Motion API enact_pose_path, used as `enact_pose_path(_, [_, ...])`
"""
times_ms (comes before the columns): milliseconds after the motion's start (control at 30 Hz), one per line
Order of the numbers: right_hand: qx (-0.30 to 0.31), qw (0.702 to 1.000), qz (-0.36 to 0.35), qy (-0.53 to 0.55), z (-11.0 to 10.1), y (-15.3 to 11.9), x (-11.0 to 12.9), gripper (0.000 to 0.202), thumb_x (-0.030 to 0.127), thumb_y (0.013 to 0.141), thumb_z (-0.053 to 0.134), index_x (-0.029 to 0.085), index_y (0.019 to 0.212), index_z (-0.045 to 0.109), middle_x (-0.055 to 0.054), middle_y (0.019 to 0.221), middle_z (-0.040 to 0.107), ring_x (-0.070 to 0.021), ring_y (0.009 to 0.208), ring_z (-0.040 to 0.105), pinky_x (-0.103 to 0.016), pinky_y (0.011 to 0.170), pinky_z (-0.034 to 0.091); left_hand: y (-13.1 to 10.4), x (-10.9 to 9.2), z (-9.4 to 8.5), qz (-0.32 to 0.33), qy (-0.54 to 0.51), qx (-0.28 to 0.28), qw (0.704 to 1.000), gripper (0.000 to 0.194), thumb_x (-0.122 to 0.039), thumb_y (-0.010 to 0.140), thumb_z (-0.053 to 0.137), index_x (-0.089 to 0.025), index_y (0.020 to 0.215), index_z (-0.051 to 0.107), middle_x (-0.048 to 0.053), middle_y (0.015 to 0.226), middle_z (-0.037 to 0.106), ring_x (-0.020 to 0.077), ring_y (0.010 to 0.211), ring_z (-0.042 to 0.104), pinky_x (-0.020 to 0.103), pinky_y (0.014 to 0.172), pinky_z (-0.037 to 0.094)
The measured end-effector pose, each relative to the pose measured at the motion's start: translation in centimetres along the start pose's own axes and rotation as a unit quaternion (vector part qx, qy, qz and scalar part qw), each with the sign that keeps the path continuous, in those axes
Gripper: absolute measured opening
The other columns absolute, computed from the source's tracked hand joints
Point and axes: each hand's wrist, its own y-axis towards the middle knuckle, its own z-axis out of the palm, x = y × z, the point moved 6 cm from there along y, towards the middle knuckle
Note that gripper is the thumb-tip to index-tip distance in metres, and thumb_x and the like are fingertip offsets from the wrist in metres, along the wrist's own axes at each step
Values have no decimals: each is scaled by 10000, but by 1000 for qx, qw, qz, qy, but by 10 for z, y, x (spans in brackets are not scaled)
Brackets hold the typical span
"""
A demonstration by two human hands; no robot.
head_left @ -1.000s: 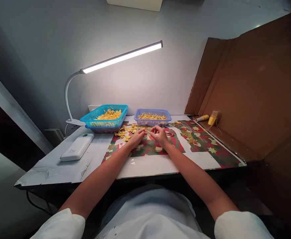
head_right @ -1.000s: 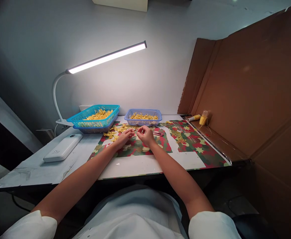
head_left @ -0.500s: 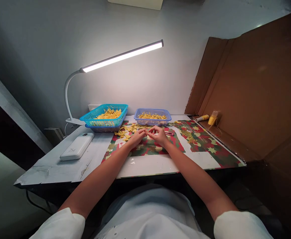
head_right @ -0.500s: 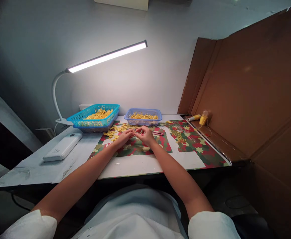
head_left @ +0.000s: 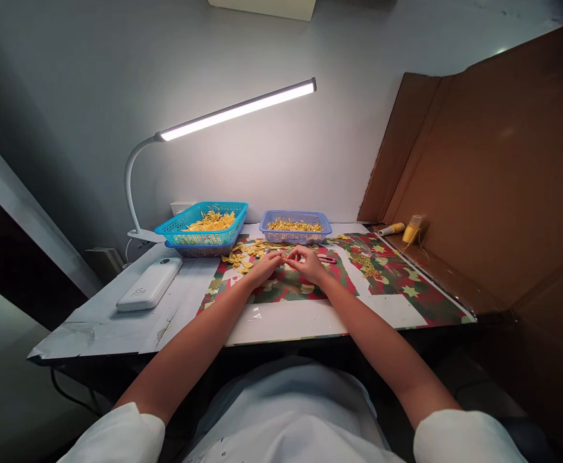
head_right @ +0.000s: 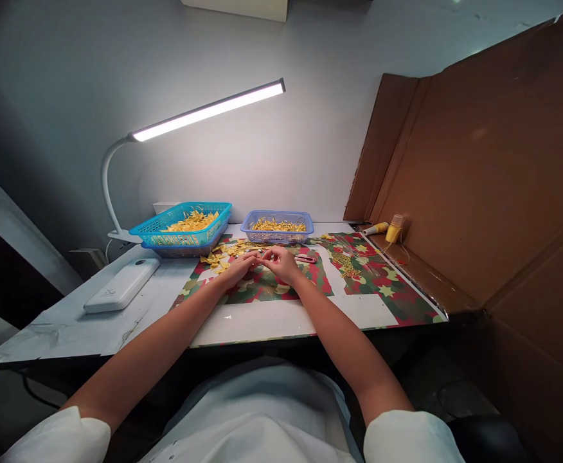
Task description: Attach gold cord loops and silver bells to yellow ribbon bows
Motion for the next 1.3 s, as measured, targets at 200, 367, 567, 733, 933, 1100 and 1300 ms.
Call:
enact_pose_path(200, [12, 1000, 13, 1, -1, 2, -5, 206, 385, 781, 605, 199, 702, 567, -3, 735, 587, -148, 701, 519, -291, 672, 420, 2, 2, -2, 2, -29, -12, 1000, 171, -333, 680, 471, -194, 600, 412, -36, 599, 361, 122, 583, 308, 257, 554, 258])
enact_pose_path(367, [48, 998, 52, 4, -2, 3, -12, 149, 332, 746, 585, 189, 703, 578, 7, 690, 555, -142, 643, 495, -278, 610, 401, 1, -1, -4, 2, -25, -33, 999, 149, -320, 669, 460, -193, 606, 413, -37, 599, 345, 121, 585, 303, 255, 560, 264])
enact_pose_path(567, [102, 990, 92, 19, -3, 2, -25, 181, 355, 723, 635, 175, 721, 612, -6, 705, 592, -141, 655, 513, -266, 606, 404, 1, -2, -8, 4, -25, -65, 998, 151, -309, 673, 471, -195, 598, 405, -39, 587, 350, 117, 570, 300, 244, 531, 261])
enact_pose_path(733, [173, 977, 125, 24, -3, -2, -38, 228, 395, 711, 674, 171, 751, 652, -4, 714, 598, -126, 627, 496, -254, 583, 387, 4, 1, -10, 7, -28, -79, 996, 173, -332, 685, 476, -200, 596, 410, -44, 575, 332, 119, 558, 287, 247, 524, 255])
enact_pose_path(933, [223, 965, 137, 13, -5, -6, -37, 146, 308, 658, 688, 176, 707, 646, -1, 744, 624, -118, 641, 495, -242, 584, 374, 4, 0, -10, 8, -32, -81, 996, 165, -319, 677, 479, -200, 589, 405, -44, 577, 335, 117, 559, 288, 249, 528, 256])
enact_pose_path(1100, [153, 974, 167, 26, -10, -2, -43, 115, 250, 675, 622, 180, 761, 654, -9, 771, 634, -127, 662, 528, -238, 585, 397, 2, -2, -7, 9, -27, -64, 998, 170, -321, 674, 480, -197, 594, 395, -43, 591, 345, 114, 571, 293, 248, 536, 250])
enact_pose_path(1300, [110, 982, 153, 34, 1, 2, -33, 190, 302, 745, 587, 184, 830, 709, -27, 823, 640, -152, 726, 551, -265, 637, 422, 0, -5, -5, 12, -11, -50, 999, 165, -327, 689, 476, -191, 610, 428, -45, 599, 366, 116, 585, 319, 248, 552, 272])
